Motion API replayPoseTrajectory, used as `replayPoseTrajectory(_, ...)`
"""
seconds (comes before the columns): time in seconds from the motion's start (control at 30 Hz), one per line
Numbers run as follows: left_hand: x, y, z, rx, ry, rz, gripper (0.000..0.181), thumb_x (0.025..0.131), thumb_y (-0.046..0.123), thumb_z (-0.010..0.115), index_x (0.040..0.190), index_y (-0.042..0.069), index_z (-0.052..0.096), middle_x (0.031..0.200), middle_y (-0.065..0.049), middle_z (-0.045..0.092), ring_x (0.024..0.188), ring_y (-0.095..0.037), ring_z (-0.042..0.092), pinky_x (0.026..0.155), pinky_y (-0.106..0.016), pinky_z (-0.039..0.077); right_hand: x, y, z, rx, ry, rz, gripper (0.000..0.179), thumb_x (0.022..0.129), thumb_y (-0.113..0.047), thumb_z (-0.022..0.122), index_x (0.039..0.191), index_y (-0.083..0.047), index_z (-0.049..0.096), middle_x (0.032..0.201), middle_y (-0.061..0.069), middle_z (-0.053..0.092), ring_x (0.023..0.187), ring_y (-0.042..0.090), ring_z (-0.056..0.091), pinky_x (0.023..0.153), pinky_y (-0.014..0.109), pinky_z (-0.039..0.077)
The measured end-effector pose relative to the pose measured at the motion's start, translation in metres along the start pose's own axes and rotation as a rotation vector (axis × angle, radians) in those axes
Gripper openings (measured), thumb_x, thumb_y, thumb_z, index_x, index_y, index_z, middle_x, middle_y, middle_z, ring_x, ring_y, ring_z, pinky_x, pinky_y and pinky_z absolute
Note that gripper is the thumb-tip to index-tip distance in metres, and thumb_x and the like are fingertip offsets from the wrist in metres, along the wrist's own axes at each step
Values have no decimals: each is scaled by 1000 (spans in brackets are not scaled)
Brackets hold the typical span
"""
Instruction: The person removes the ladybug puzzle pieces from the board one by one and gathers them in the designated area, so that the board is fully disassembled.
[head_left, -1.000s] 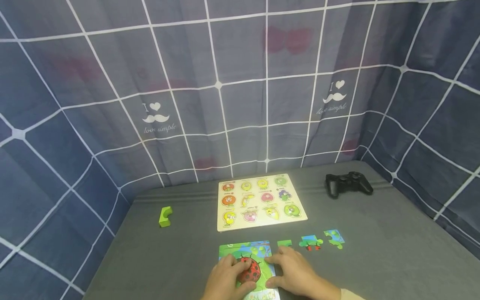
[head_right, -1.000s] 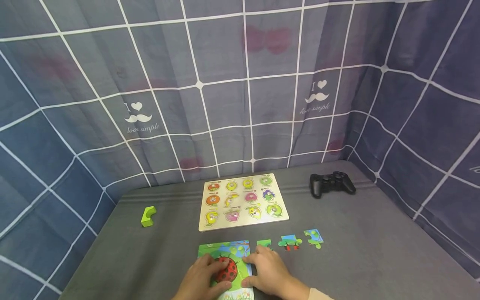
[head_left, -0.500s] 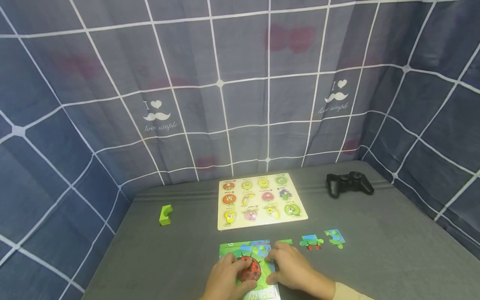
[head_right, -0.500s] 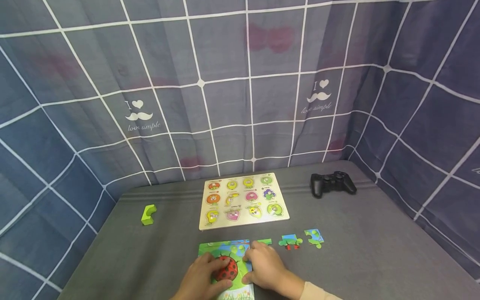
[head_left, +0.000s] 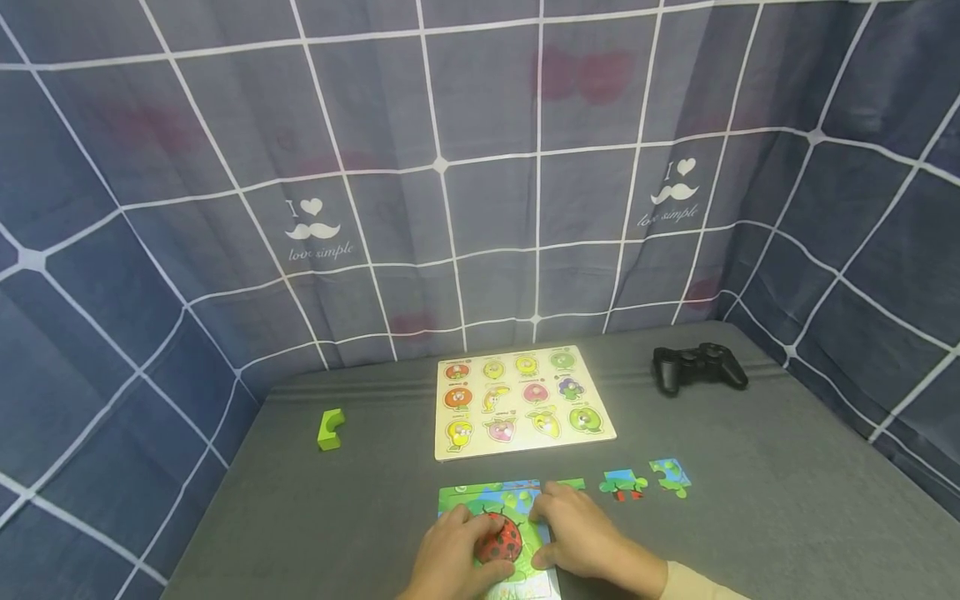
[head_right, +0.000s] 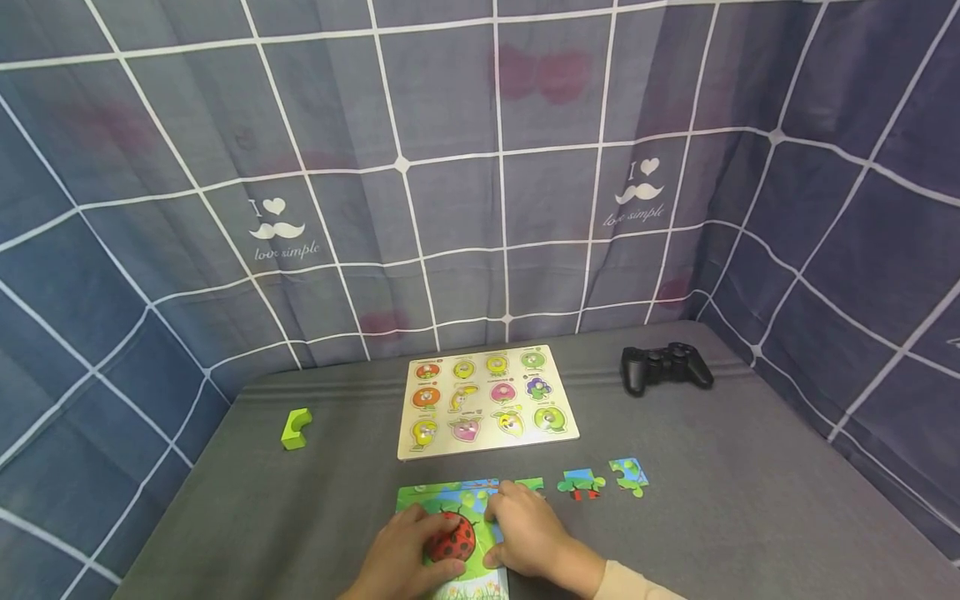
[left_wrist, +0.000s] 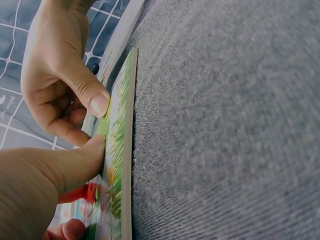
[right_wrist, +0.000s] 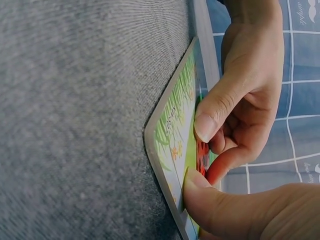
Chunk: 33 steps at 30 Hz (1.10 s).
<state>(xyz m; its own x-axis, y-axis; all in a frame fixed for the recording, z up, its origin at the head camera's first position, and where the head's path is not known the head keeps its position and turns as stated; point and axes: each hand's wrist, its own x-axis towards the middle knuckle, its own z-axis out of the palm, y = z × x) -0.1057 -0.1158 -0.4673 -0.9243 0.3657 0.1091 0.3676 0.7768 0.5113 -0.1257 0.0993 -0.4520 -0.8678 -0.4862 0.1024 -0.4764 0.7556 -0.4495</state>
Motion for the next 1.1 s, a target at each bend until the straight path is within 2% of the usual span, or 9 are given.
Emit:
replayPoseTrajectory(0.3,3,2,-2,11,-23,-4,53,73,49,80,117,23,69,81,13,43,70,-2,32,60,-18,28,2,4,-2,40,-32,10,49,60,-31,89,98,-7,70,88,-7,57,80,6,51,69,21,46)
replayPoseTrajectory(0.6,1,2,-1,-42,-38,-33,49,72,46,80,115,25,69,79,13,40,70,-3,32,61,-19,27,0,6,0,112,-71,40,49,64,-30,87,100,-7,65,93,-5,57,83,7,52,71,24,48)
replayPoseTrajectory(0.83,2,2,-1,-49,-35,-40,50,71,46,80,115,26,69,79,12,42,70,-4,33,61,-20,27,1,4,3,165,-35,20,47,64,-23,89,97,-10,58,84,-6,47,76,3,39,64,20,38)
replayPoseTrajectory(1.1,3,1,-3,-63,-52,-51,49,72,47,81,115,25,69,80,11,43,70,-4,33,61,-20,27,-2,2,7,166,6,3,44,66,-19,88,96,-12,57,84,-8,49,75,0,41,63,20,38)
